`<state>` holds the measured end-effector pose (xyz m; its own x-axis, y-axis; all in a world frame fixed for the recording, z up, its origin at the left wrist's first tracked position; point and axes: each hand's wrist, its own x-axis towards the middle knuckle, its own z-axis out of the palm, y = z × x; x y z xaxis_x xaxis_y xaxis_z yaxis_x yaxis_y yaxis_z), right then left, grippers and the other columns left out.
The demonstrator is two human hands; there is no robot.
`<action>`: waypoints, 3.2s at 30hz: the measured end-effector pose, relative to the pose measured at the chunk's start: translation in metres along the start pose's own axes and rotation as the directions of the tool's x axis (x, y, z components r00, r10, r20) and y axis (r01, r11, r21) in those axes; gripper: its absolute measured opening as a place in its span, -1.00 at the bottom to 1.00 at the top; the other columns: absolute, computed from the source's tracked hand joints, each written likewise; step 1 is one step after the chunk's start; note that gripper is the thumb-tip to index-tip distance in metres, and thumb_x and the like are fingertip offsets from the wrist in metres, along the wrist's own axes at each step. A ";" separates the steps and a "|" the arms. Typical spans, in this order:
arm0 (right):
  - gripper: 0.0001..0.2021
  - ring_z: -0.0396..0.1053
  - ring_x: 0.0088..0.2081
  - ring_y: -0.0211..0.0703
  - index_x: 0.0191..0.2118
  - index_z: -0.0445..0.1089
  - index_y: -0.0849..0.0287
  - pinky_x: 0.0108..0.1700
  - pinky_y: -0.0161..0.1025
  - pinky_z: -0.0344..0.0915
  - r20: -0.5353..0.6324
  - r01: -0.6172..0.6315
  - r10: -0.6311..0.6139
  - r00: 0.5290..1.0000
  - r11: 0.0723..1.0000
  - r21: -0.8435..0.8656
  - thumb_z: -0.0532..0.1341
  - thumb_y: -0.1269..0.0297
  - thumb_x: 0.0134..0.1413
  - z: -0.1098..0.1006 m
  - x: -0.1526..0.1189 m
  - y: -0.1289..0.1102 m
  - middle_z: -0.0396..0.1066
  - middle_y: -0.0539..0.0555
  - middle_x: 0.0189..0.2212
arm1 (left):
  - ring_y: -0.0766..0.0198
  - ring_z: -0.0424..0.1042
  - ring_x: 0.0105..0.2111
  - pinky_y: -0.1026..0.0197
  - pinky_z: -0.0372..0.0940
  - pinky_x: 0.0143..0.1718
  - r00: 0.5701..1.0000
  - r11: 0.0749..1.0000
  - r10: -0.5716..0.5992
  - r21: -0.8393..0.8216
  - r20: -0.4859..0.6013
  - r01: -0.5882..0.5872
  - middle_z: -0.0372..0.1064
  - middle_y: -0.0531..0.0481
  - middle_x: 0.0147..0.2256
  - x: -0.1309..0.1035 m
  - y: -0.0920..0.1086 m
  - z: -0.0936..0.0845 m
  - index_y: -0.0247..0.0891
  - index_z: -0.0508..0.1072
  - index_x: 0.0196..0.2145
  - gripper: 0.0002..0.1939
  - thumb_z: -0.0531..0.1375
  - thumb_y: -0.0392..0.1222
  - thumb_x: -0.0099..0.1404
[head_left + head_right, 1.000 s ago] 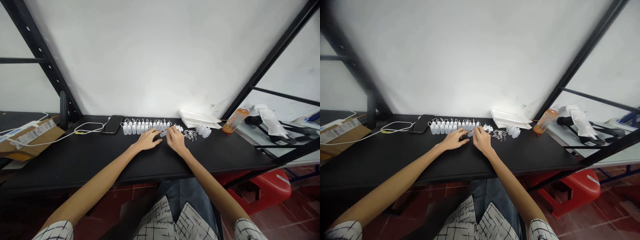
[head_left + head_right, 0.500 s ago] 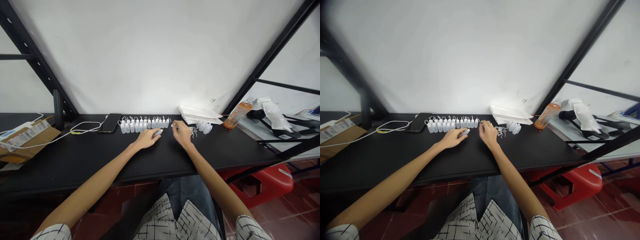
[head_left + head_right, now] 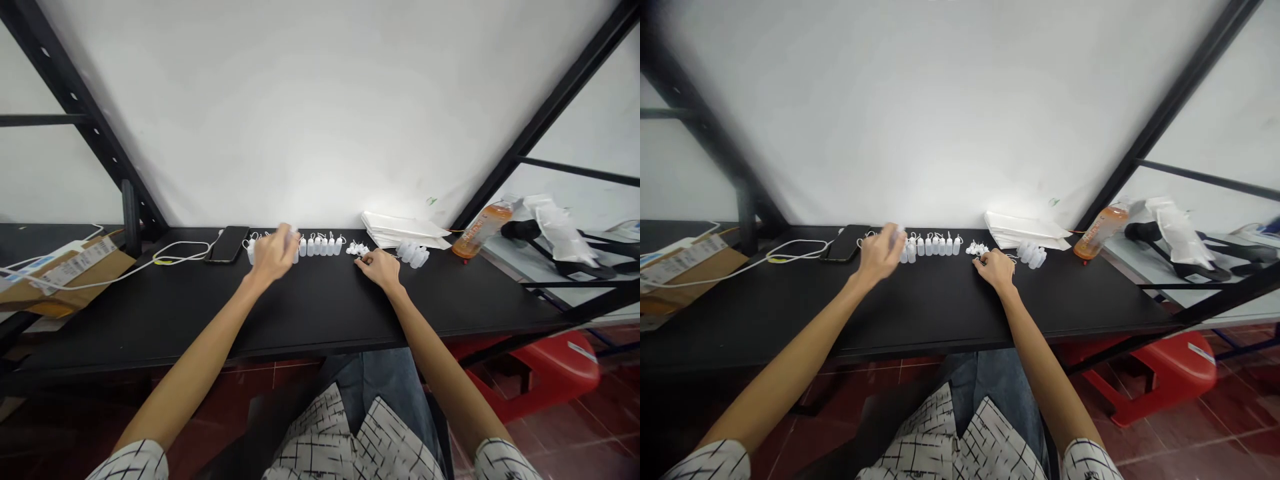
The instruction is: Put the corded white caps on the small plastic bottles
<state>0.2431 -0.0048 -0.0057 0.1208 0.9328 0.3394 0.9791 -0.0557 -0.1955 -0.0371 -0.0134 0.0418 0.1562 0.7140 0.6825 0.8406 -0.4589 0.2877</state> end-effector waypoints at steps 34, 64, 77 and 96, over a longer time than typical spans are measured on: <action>-0.82 0.29 -0.56 -0.24 -0.38 0.44 0.19 -0.35 -0.29 0.16 -0.289 0.144 -0.027 0.957 0.909 0.391 0.12 0.24 0.04 -0.005 -0.006 -0.014 0.41 0.00 -0.58 | 0.21 0.36 -0.50 0.24 0.09 -0.46 0.988 0.991 0.101 0.078 0.114 -0.111 0.37 -0.08 -0.53 -0.014 -0.013 0.021 -0.30 0.39 -0.28 -0.69 -0.03 -0.05 0.34; -0.79 0.33 -0.52 -0.22 -0.34 0.54 0.18 -0.36 -0.27 0.24 -0.169 0.097 -0.005 0.986 0.834 0.543 0.22 0.18 0.00 -0.002 -0.006 -0.016 0.53 0.05 -0.43 | 0.21 0.38 -0.48 0.25 0.10 -0.45 0.874 0.980 0.162 -0.175 0.459 -0.090 0.42 -0.01 -0.49 -0.028 0.012 0.046 -0.23 0.42 -0.18 -0.66 -0.04 0.01 0.36; -0.80 0.18 -0.59 -0.34 -0.30 0.52 0.18 -0.46 -0.35 0.19 -0.058 0.280 -0.337 0.940 0.664 0.694 0.25 0.19 0.00 0.001 -0.026 -0.050 0.45 0.00 -0.49 | 0.18 0.45 -0.30 0.24 0.21 -0.33 0.868 0.968 0.196 -0.231 0.456 -0.097 0.51 -0.02 -0.18 -0.029 0.008 0.051 -0.16 0.44 -0.02 -0.63 0.02 0.03 0.36; -0.78 0.32 -0.65 -0.36 -0.24 0.48 0.25 -0.53 -0.37 0.25 0.083 0.116 -0.385 0.919 0.467 0.877 0.23 0.22 0.06 0.003 -0.025 -0.046 0.48 0.06 -0.42 | 0.31 0.32 -0.46 0.31 0.03 -0.47 0.842 0.954 0.274 -0.244 0.465 -0.176 0.41 0.04 -0.39 -0.031 0.007 0.052 -0.15 0.50 -0.08 -0.59 0.03 0.12 0.36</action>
<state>0.1947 -0.0250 -0.0079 -0.2798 0.9084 0.3107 0.3276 0.3945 -0.8585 -0.0090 -0.0117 -0.0120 0.6034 0.7209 0.3409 0.6478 -0.6924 0.3177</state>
